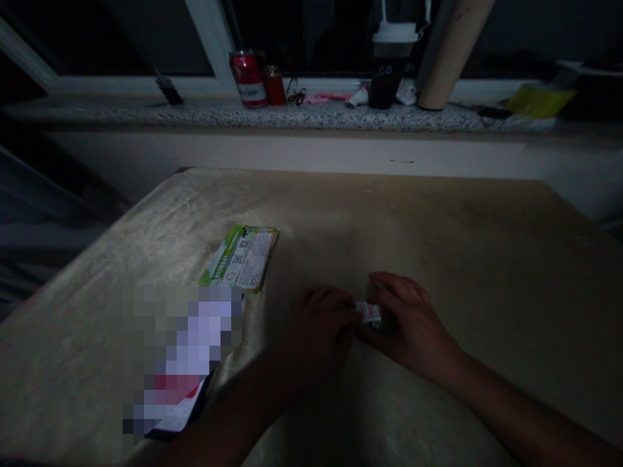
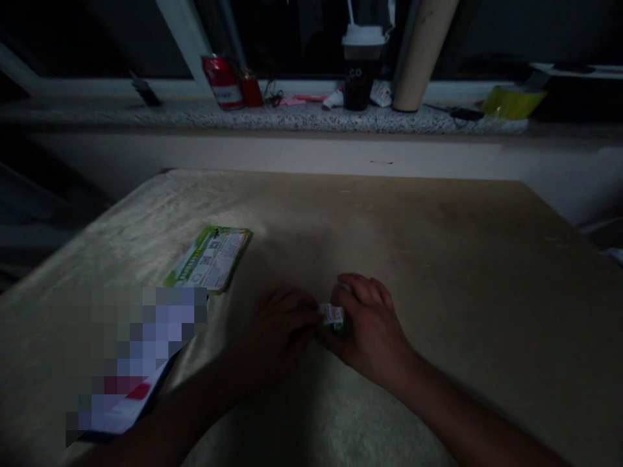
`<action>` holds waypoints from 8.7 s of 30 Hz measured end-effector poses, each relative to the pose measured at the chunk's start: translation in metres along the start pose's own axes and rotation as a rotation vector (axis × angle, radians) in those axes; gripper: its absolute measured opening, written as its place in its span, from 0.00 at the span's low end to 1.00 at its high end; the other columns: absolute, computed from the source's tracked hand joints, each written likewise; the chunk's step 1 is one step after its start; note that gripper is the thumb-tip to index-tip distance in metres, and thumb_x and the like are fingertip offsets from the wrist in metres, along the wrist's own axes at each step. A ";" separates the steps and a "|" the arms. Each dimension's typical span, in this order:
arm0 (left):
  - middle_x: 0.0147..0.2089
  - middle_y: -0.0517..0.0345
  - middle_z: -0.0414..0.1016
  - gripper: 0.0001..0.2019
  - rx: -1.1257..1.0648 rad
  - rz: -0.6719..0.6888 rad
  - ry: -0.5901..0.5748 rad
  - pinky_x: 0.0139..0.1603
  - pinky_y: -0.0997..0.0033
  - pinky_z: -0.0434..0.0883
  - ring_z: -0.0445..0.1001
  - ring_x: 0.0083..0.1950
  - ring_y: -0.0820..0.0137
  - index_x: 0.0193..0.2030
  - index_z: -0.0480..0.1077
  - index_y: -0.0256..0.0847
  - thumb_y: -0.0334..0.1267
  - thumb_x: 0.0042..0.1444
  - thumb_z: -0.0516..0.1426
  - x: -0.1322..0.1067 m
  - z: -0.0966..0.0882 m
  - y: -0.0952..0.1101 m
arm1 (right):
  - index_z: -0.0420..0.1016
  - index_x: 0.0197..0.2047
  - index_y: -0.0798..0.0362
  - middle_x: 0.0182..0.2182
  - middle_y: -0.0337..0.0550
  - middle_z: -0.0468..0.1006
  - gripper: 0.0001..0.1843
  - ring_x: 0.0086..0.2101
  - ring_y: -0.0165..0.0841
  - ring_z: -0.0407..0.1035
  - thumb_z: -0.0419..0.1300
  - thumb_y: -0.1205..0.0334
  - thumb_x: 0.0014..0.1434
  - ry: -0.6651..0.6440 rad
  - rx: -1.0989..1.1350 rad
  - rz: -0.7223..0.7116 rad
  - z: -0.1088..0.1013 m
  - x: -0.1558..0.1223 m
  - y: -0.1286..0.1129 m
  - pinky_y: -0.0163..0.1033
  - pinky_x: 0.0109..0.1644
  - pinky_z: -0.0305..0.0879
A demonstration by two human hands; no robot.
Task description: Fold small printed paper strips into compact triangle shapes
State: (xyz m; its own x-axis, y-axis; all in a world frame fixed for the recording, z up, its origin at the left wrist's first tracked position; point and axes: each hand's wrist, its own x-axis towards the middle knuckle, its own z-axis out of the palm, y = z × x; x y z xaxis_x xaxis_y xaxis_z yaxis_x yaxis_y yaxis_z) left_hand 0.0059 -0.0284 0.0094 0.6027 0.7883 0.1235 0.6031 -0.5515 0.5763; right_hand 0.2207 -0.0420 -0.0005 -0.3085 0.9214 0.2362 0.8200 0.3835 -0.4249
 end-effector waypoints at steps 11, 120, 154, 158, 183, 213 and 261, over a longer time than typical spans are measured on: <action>0.52 0.58 0.77 0.13 0.069 -0.007 0.026 0.62 0.51 0.59 0.71 0.57 0.61 0.52 0.77 0.49 0.31 0.65 0.58 -0.003 0.003 0.005 | 0.79 0.50 0.42 0.62 0.47 0.72 0.18 0.62 0.48 0.65 0.69 0.61 0.55 -0.088 0.071 -0.034 -0.009 -0.001 0.017 0.59 0.63 0.61; 0.56 0.54 0.74 0.18 0.039 0.105 -0.043 0.65 0.53 0.62 0.68 0.59 0.58 0.54 0.74 0.44 0.39 0.57 0.65 0.004 0.003 -0.004 | 0.76 0.60 0.48 0.63 0.53 0.72 0.32 0.63 0.51 0.64 0.73 0.50 0.53 -0.135 0.048 -0.200 -0.018 0.000 0.032 0.57 0.66 0.62; 0.49 0.54 0.76 0.13 0.063 0.132 0.003 0.58 0.54 0.64 0.70 0.52 0.60 0.48 0.76 0.41 0.47 0.64 0.61 0.008 0.007 -0.004 | 0.82 0.43 0.48 0.54 0.49 0.78 0.06 0.58 0.44 0.70 0.66 0.58 0.63 -0.166 0.161 -0.295 -0.029 0.003 0.036 0.52 0.62 0.67; 0.48 0.55 0.76 0.10 0.082 0.113 0.002 0.59 0.55 0.63 0.71 0.52 0.61 0.48 0.76 0.41 0.41 0.62 0.63 0.007 0.004 -0.006 | 0.83 0.43 0.48 0.54 0.48 0.78 0.06 0.58 0.44 0.70 0.66 0.59 0.64 -0.180 0.144 -0.298 -0.029 0.004 0.034 0.52 0.62 0.67; 0.61 0.45 0.70 0.11 0.166 -0.144 0.096 0.63 0.42 0.61 0.66 0.62 0.53 0.39 0.75 0.39 0.38 0.69 0.54 0.015 0.012 0.004 | 0.79 0.36 0.50 0.54 0.52 0.76 0.09 0.57 0.47 0.70 0.60 0.61 0.68 -0.037 0.074 -0.070 -0.013 0.000 0.025 0.57 0.60 0.68; 0.61 0.38 0.71 0.10 0.342 -0.234 0.183 0.63 0.38 0.62 0.68 0.62 0.48 0.38 0.75 0.36 0.38 0.66 0.55 0.023 0.025 0.015 | 0.77 0.25 0.50 0.54 0.52 0.78 0.15 0.58 0.49 0.69 0.61 0.61 0.64 0.009 0.007 0.082 -0.002 0.005 0.017 0.59 0.58 0.67; 0.70 0.43 0.64 0.17 0.395 -0.070 0.038 0.66 0.35 0.61 0.65 0.68 0.47 0.61 0.73 0.48 0.39 0.67 0.54 0.015 0.018 0.019 | 0.78 0.23 0.47 0.58 0.46 0.77 0.10 0.59 0.49 0.68 0.68 0.59 0.55 0.014 0.015 0.197 0.000 0.006 0.012 0.59 0.60 0.62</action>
State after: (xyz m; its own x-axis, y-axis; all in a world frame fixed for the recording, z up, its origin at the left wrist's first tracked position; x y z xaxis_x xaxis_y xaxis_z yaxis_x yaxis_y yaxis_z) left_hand 0.0357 -0.0319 0.0072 0.5375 0.8333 0.1290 0.8011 -0.5524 0.2302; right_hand 0.2288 -0.0313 -0.0046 -0.1357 0.9778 0.1597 0.8566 0.1968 -0.4770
